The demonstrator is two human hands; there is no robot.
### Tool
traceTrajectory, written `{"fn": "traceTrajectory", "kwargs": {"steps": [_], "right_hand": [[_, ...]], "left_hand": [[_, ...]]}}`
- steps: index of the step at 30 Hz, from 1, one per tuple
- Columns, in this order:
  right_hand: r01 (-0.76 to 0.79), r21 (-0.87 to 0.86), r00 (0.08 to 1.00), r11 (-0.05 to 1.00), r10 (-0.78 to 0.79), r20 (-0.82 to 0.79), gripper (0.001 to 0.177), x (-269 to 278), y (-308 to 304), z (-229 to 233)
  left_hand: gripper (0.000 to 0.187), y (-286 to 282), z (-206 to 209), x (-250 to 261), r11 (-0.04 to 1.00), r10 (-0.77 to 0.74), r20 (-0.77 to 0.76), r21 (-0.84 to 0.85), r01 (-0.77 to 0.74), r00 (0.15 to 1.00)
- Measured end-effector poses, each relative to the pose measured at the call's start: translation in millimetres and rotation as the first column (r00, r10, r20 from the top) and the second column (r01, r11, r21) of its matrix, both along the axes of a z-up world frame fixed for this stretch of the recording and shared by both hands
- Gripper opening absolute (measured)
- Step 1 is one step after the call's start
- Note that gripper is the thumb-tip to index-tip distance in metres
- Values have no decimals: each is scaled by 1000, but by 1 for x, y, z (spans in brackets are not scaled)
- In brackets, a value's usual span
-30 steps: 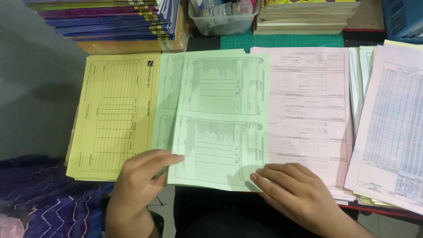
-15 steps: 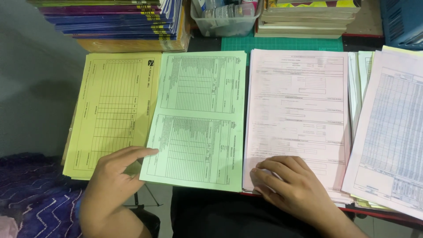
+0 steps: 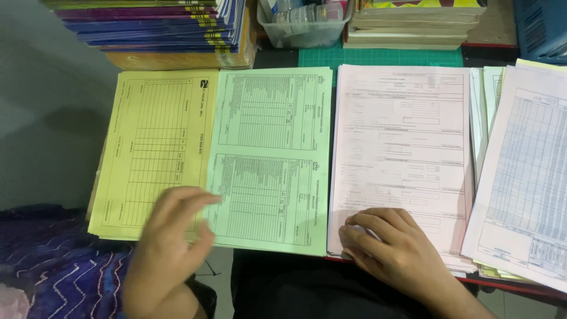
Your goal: Sort and review various colored paper forms within a large binder
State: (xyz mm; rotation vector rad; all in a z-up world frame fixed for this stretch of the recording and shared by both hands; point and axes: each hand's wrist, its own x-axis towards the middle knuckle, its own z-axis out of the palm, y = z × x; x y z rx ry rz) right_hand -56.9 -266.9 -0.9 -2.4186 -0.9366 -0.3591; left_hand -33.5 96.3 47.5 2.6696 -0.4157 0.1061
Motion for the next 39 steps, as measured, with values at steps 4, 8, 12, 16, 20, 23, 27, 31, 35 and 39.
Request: {"fn": "traceTrajectory", "kwargs": {"steps": [4, 8, 12, 16, 20, 23, 27, 31, 35, 39], "right_hand": [[-3, 2, 1000, 1000, 3, -28, 14, 0, 1, 1], [-27, -39, 998, 999, 24, -62, 19, -4, -4, 0], [-77, -30, 990, 997, 73, -117, 24, -7, -18, 24], [100, -40, 974, 994, -106, -202, 42, -23, -64, 32], [333, -166, 912, 928, -362, -195, 45, -42, -115, 34], [549, -308, 799, 777, -596, -78, 56, -65, -142, 13], [559, -376, 764, 739, -635, -113, 53, -81, -166, -3], [556, -328, 751, 764, -631, -196, 33, -82, -161, 4], [512, -287, 776, 810, -579, -249, 29, -80, -159, 13], [624, -432, 580, 652, -756, -303, 48, -100, -184, -10]], "left_hand": [[53, -40, -5, 6, 900, -410, -69, -191, 391, 910], [67, -57, -15, 11, 882, -465, -176, -177, 437, 868], [60, -59, -22, 12, 885, -460, -196, -175, 430, 866], [60, -58, -27, 14, 889, -456, -217, -160, 429, 863], [61, -56, -33, 15, 894, -447, -205, -145, 425, 871], [64, -56, -36, 16, 900, -435, -214, -140, 413, 875], [64, -56, -38, 18, 900, -435, -226, -126, 417, 871], [67, -57, -38, 17, 905, -425, -230, -124, 407, 876], [67, -57, -39, 15, 911, -411, -233, -116, 395, 881], [67, -57, -39, 15, 910, -414, -222, -116, 398, 883]]}}
